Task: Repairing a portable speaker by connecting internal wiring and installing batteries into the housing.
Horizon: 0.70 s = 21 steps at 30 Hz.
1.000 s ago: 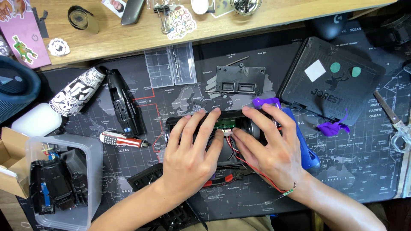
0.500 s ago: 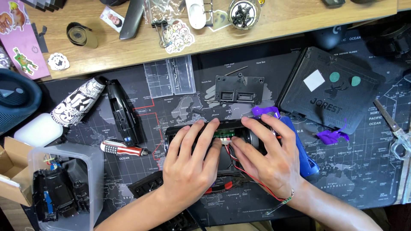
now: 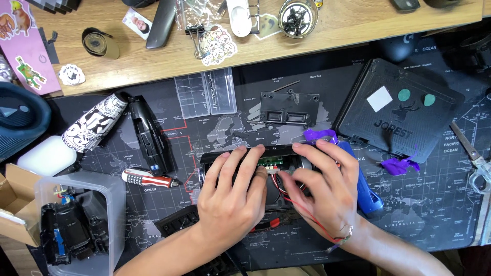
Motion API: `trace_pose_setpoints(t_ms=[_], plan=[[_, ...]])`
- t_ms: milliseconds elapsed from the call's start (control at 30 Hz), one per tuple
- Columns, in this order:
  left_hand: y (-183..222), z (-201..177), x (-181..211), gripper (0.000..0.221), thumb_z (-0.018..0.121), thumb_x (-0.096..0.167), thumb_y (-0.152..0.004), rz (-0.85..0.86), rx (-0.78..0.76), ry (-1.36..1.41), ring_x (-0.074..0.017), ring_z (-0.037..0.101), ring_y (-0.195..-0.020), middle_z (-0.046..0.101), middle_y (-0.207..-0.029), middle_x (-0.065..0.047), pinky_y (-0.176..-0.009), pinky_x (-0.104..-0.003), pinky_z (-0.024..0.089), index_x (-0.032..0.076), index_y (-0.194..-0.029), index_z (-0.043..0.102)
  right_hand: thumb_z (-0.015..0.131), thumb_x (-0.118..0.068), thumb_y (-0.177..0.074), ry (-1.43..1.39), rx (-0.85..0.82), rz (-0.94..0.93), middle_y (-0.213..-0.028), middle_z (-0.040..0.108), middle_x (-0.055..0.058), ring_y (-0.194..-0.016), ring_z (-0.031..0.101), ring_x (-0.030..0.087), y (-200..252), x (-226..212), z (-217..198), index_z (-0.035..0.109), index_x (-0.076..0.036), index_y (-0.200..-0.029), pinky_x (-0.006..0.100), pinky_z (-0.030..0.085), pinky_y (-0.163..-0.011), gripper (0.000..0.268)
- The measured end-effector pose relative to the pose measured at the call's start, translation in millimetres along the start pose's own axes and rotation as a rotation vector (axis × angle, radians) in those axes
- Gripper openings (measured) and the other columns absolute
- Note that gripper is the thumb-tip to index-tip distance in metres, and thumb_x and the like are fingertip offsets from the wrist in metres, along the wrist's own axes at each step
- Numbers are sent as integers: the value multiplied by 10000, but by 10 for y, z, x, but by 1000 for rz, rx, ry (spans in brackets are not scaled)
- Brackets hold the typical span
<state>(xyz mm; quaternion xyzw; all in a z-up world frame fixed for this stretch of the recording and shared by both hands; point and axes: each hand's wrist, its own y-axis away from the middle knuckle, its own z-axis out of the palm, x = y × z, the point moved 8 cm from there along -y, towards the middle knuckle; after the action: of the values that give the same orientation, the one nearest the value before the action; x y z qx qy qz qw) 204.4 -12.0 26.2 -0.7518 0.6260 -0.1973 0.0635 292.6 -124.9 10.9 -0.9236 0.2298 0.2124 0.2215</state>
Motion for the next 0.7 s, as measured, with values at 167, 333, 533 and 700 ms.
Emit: trace_pose_setpoints(t_ms=[167, 333, 533, 700], plan=[[-29, -31, 1, 233, 607, 57, -1085, -16, 26, 23, -293, 766, -1132, 796, -1287, -103, -1030, -421, 573, 108, -875, 694, 900, -153, -1007, -29, 31, 37, -1290, 782, 126, -1267, 667, 363, 19, 43, 28, 655, -78, -1084, 427, 468, -1141, 267], [-15, -30, 4, 229, 615, 60, -1080, -29, 24, 27, -283, 761, -1132, 791, -1294, -100, -1038, -424, 568, 90, -868, 698, 889, -154, -1014, -37, 46, 61, -1281, 784, 110, -1234, 674, 353, 2, 48, 9, 690, -65, -1137, 434, 477, -1141, 250], [-16, -59, 29, 214, 614, 56, -1047, -19, 22, 56, -312, 728, -1137, 766, -1302, -123, -1046, -442, 553, 61, -855, 710, 838, -193, -1043, -32, 26, 39, -1293, 765, 95, -1193, 679, 316, -43, 34, -12, 744, -65, -1237, 441, 447, -1131, 250], [54, -32, 66, 71, 695, 91, -952, 8, 5, 33, -344, 683, -1206, 734, -1370, -137, -1071, -477, 517, 57, -903, 732, 776, -247, -1076, -50, -16, 37, -1336, 701, 64, -1207, 581, 325, -20, 47, -5, 750, -108, -1362, 448, 449, -1135, 319]])
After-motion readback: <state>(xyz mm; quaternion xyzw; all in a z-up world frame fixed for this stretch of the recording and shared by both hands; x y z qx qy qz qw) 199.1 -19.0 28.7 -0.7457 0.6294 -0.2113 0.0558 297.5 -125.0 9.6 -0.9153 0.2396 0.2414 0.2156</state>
